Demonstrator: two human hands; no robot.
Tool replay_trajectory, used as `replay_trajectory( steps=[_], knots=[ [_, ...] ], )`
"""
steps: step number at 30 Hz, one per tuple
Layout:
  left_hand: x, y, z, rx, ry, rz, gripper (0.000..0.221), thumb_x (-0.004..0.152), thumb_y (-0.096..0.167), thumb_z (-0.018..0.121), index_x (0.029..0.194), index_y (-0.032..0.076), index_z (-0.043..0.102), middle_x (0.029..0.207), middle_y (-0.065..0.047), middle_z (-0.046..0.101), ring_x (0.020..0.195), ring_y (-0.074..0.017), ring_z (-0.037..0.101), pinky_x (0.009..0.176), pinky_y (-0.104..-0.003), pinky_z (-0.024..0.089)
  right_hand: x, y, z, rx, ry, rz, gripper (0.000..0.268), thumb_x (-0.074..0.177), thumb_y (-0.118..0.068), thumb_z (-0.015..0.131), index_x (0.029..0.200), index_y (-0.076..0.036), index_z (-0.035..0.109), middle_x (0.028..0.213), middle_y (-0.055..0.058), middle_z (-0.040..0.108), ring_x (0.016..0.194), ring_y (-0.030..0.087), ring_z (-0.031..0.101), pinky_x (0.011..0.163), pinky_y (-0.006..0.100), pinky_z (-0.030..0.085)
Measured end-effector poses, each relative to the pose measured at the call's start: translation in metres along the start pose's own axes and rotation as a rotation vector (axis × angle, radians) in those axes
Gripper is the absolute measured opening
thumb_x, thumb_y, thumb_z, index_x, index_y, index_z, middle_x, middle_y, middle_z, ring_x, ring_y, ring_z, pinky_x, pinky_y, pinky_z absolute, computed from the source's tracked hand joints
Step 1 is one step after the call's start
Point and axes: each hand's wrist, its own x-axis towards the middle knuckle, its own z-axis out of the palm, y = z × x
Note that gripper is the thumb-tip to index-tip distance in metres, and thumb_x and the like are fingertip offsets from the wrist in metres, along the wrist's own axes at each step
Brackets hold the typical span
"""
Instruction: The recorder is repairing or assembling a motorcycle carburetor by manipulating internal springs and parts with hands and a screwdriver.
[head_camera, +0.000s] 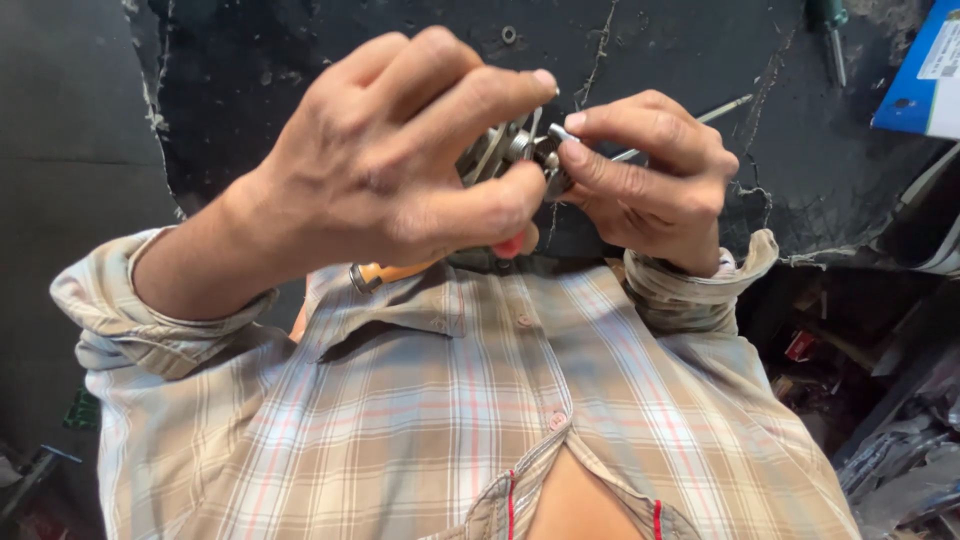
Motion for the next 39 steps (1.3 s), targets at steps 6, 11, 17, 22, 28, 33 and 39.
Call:
replay_trajectory(
  steps=[6, 11, 17, 22, 28, 33, 39],
  knots=[
    [-0.003, 0.000, -0.005, 0.083, -0.049, 0.007, 0.021, 0.107, 0.024, 0.070, 0.112, 0.023, 0.050, 0.134, -0.014, 0.062, 0.101, -0.0206, 0.063, 0.075, -0.028, 0.050, 0.034, -0.011, -0.012, -0.098, -0.122, -0.089, 0.025, 0.084, -0.001, 0.093, 0.103, 0.003, 0.077, 0.105, 0.016, 0.068, 0.089, 0.031, 0.072, 0.072, 0.035, 0.063],
    [0.000, -0.001, -0.005, 0.027, -0.048, -0.022, 0.017, 0.104, 0.019, 0.063, 0.111, 0.021, 0.048, 0.132, -0.020, 0.064, 0.094, -0.0200, 0.062, 0.071, -0.029, 0.045, 0.038, 0.002, -0.019, -0.037, -0.206, -0.205, 0.022, 0.077, 0.008, 0.083, 0.096, 0.011, 0.074, 0.100, 0.022, 0.067, 0.084, 0.037, 0.072, 0.075, 0.043, 0.066],
    [0.005, -0.003, -0.003, 0.047, -0.033, -0.052, 0.018, 0.103, 0.015, 0.061, 0.105, 0.024, 0.046, 0.123, -0.015, 0.072, 0.086, -0.0142, 0.061, 0.060, -0.023, 0.036, 0.020, 0.019, -0.017, 0.168, -0.218, -0.164, 0.020, 0.083, 0.009, 0.078, 0.100, 0.012, 0.068, 0.102, 0.025, 0.068, 0.090, 0.040, 0.073, 0.080, 0.047, 0.065],
    [0.004, -0.005, 0.003, -0.006, 0.019, -0.076, 0.016, 0.107, 0.019, 0.055, 0.099, 0.025, 0.043, 0.117, -0.008, 0.075, 0.083, -0.0105, 0.059, 0.058, -0.019, 0.030, 0.008, 0.029, -0.005, 0.302, -0.149, -0.163, 0.026, 0.085, 0.005, 0.081, 0.097, 0.007, 0.058, 0.098, 0.027, 0.067, 0.087, 0.037, 0.072, 0.075, 0.049, 0.065],
    [0.003, -0.005, 0.007, 0.048, 0.046, -0.065, 0.016, 0.108, 0.020, 0.053, 0.095, 0.020, 0.044, 0.112, -0.005, 0.075, 0.080, -0.0073, 0.058, 0.056, -0.018, 0.026, 0.004, 0.029, -0.001, 0.315, -0.147, -0.218, 0.026, 0.088, 0.003, 0.079, 0.106, 0.006, 0.060, 0.100, 0.026, 0.063, 0.085, 0.034, 0.071, 0.072, 0.048, 0.063],
    [0.003, -0.003, 0.007, 0.002, 0.053, -0.108, 0.018, 0.112, 0.023, 0.052, 0.096, 0.017, 0.045, 0.115, -0.005, 0.074, 0.083, -0.0071, 0.058, 0.056, -0.019, 0.029, 0.000, 0.022, 0.008, 0.288, 0.013, -0.153, 0.021, 0.092, -0.010, 0.075, 0.104, 0.002, 0.062, 0.103, 0.024, 0.060, 0.081, 0.029, 0.067, 0.067, 0.046, 0.067],
    [0.001, -0.004, 0.007, 0.005, 0.052, -0.095, 0.017, 0.113, 0.022, 0.052, 0.099, 0.015, 0.046, 0.117, -0.006, 0.074, 0.085, -0.0085, 0.059, 0.058, -0.019, 0.029, -0.014, 0.016, 0.009, 0.253, 0.069, -0.121, 0.025, 0.093, -0.010, 0.079, 0.108, 0.002, 0.064, 0.109, 0.019, 0.058, 0.089, 0.026, 0.063, 0.070, 0.041, 0.068]
  ],
)
